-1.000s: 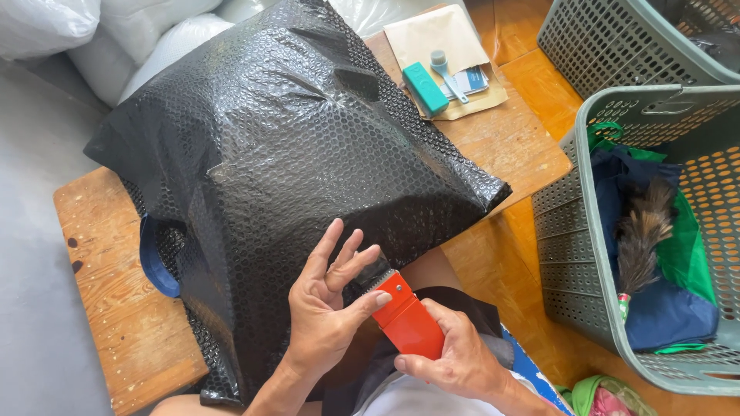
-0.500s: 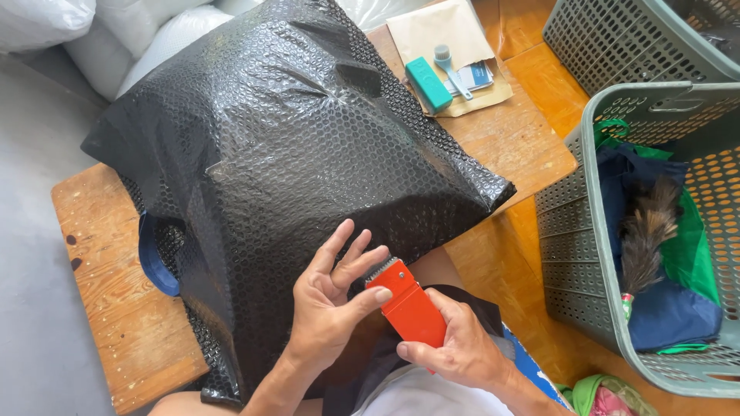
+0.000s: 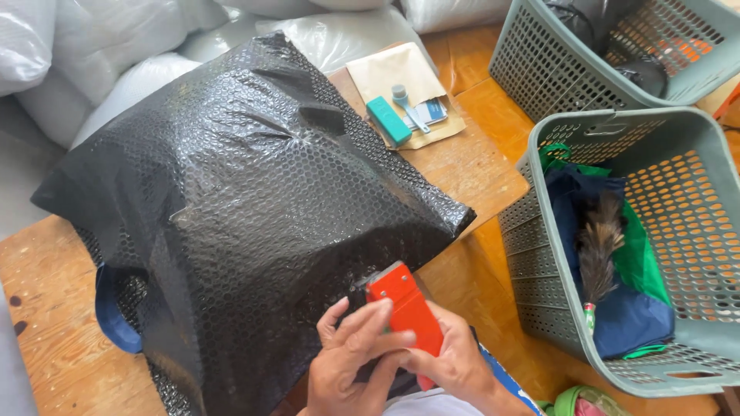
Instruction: The person seals a black bubble mailer on a low wooden table. They fold the top flap, apply clear tape using a red handheld dispenser, and press the tape to secure the package. The person repeats the taping process on the bottom edge of the mailer.
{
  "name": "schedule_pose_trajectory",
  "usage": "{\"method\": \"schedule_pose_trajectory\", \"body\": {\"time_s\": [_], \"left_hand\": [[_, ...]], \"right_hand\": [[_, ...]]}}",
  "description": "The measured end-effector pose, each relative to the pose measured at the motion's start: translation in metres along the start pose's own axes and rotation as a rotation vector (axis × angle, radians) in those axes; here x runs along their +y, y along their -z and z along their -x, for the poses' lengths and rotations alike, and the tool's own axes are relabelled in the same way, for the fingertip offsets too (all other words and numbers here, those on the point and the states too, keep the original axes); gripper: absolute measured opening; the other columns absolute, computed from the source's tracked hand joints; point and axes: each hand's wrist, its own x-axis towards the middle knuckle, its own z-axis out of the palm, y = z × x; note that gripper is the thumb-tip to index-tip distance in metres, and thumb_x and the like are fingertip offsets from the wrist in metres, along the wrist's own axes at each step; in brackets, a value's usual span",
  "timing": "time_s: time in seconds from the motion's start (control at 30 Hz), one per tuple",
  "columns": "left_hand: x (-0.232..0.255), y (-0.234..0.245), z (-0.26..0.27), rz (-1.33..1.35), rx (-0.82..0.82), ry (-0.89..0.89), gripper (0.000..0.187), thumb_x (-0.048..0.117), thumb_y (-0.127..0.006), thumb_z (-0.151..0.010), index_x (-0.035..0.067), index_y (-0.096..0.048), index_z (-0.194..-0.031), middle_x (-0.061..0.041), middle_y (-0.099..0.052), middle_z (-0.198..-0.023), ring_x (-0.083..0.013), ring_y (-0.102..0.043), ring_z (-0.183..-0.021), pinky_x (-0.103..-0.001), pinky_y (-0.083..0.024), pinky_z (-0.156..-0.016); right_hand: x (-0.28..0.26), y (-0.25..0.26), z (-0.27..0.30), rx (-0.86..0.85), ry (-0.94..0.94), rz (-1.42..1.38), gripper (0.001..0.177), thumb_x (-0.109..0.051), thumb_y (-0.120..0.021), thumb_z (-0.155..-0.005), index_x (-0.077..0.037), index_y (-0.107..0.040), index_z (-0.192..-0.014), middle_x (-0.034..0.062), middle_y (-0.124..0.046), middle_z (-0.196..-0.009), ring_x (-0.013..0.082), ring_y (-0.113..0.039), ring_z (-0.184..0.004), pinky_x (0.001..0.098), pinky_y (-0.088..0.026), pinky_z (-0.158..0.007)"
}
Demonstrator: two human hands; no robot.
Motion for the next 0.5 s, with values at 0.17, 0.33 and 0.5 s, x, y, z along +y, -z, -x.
{"method": "schedule_pose_trajectory", "body": {"time_s": [0.17,0.33,0.5], "left_hand": [[0.004,0.044,-0.030,0.271,0.077,0.143,0.079,0.011,-0.076,-0.087,-0.005,-0.034,-0.152,-0.029,-0.058,-0.145,-0.0355,-0.051,-0.145,-0.049,-0.034,-0.128],[-0.006,0.066,-0.038,0.567,0.129,0.232,0.082,0.028,-0.067,-0.094,-0.005,-0.027,-0.157,-0.032,-0.054,-0.147,-0.0455,-0.051,-0.145,-0.056,-0.030,-0.128],[-0.012,0.086,-0.048,1.209,0.141,0.461,0.084,0.053,-0.054,-0.102,0.006,-0.020,-0.164,-0.030,-0.051,-0.150,-0.0361,-0.039,-0.150,-0.050,-0.034,-0.116]], "right_hand": [[-0.016,0.057,-0.040,0.479,0.129,0.528,0.048,-0.048,-0.075,-0.078,-0.011,-0.070,-0.109,0.0035,-0.072,-0.084,0.0169,-0.065,-0.068,0.0306,-0.050,-0.064],[0.027,0.165,-0.146,0.697,0.394,1.125,0.051,-0.042,-0.075,-0.094,-0.002,-0.045,-0.101,0.0231,-0.069,-0.087,0.0503,-0.064,-0.069,0.0570,-0.048,-0.058],[0.070,0.206,-0.197,0.559,0.275,1.544,0.052,-0.048,-0.072,-0.092,0.000,-0.055,-0.103,0.0273,-0.070,-0.083,0.0564,-0.067,-0.077,0.0605,-0.051,-0.071]]}}
